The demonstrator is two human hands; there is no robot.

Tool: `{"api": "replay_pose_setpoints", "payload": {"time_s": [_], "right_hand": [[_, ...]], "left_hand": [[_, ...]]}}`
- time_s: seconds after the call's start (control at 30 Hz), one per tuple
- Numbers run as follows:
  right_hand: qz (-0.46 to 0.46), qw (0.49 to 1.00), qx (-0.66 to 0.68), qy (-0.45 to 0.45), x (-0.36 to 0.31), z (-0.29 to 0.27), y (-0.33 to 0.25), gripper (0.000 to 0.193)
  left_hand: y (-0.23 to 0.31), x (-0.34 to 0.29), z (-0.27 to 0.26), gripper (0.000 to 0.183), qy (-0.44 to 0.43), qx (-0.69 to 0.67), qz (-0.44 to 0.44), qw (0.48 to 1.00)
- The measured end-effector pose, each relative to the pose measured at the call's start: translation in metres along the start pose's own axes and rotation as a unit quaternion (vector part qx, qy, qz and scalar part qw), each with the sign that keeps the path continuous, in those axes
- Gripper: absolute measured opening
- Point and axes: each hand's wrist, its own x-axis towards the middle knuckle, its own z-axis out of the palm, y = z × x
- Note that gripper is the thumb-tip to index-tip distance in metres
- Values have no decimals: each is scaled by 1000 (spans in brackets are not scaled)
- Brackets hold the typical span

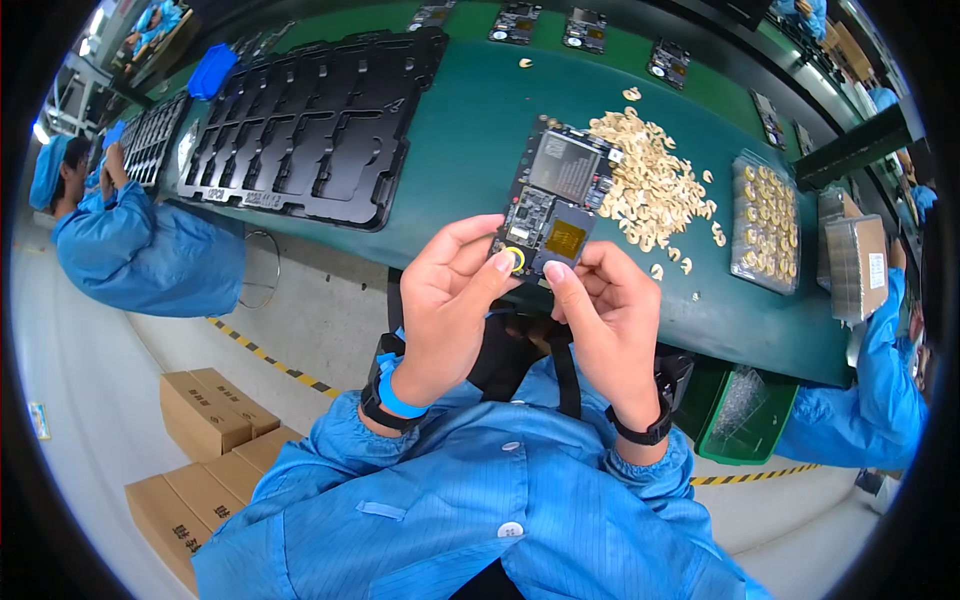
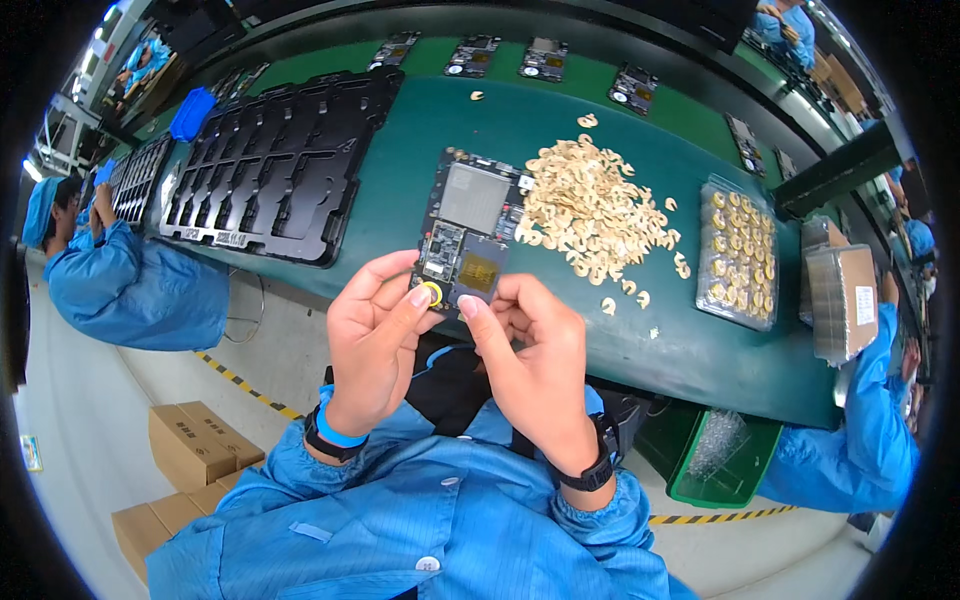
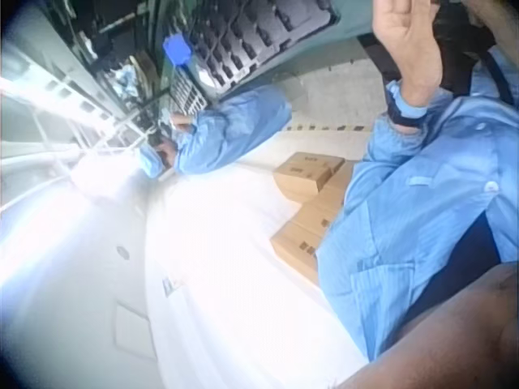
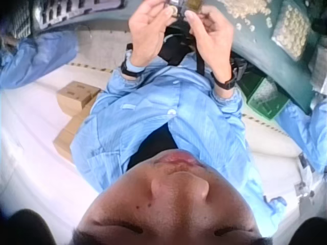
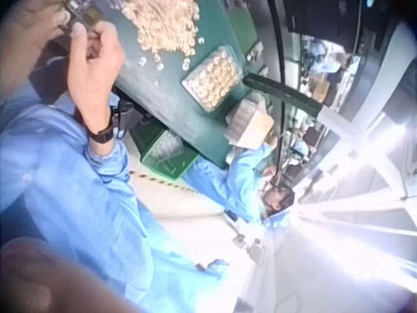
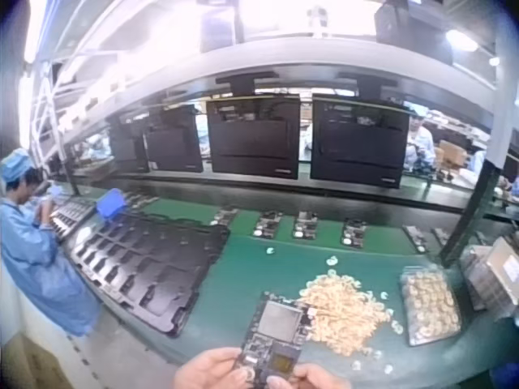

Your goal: Manually assembling electronic circuit boards by attaching components.

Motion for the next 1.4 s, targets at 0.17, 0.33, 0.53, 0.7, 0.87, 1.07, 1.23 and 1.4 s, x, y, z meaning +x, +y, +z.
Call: {"api": "replay_pose_setpoints", "payload": {"time_s": [0.17, 0.33, 0.53, 0.7, 0.87, 1.07, 1.23, 1.4], "right_hand": [[-6, 999, -20, 34, -3, -9, 6, 16], [13, 1000, -1, 23, -11, -31, 9, 18], [-17, 978, -39, 203, -16, -132, -11, 15], [-7, 936, -188, 297, -13, -251, -12, 19], [41, 958, -140, 246, 6, -265, -14, 21], [33, 967, -88, 235, 52, -239, -14, 21], [43, 979, -103, 172, 159, -254, -2, 20], [86, 948, -186, 243, 255, -300, 16, 14]], "left_hand": [[-12, 4, 10, 35, -18, 19, 7, 1000], [-26, 5, 21, 34, -21, 71, -14, 997], [-22, 25, 41, 51, -127, 136, -11, 982], [-28, 60, 8, 34, -70, 244, 95, 962], [-50, 75, -16, 30, -31, 263, 115, 957], [-49, 72, -18, 25, -26, 220, 133, 966], [-51, 70, -16, 19, -31, 239, 144, 960], [-49, 68, -16, 18, -27, 228, 149, 962]]}}
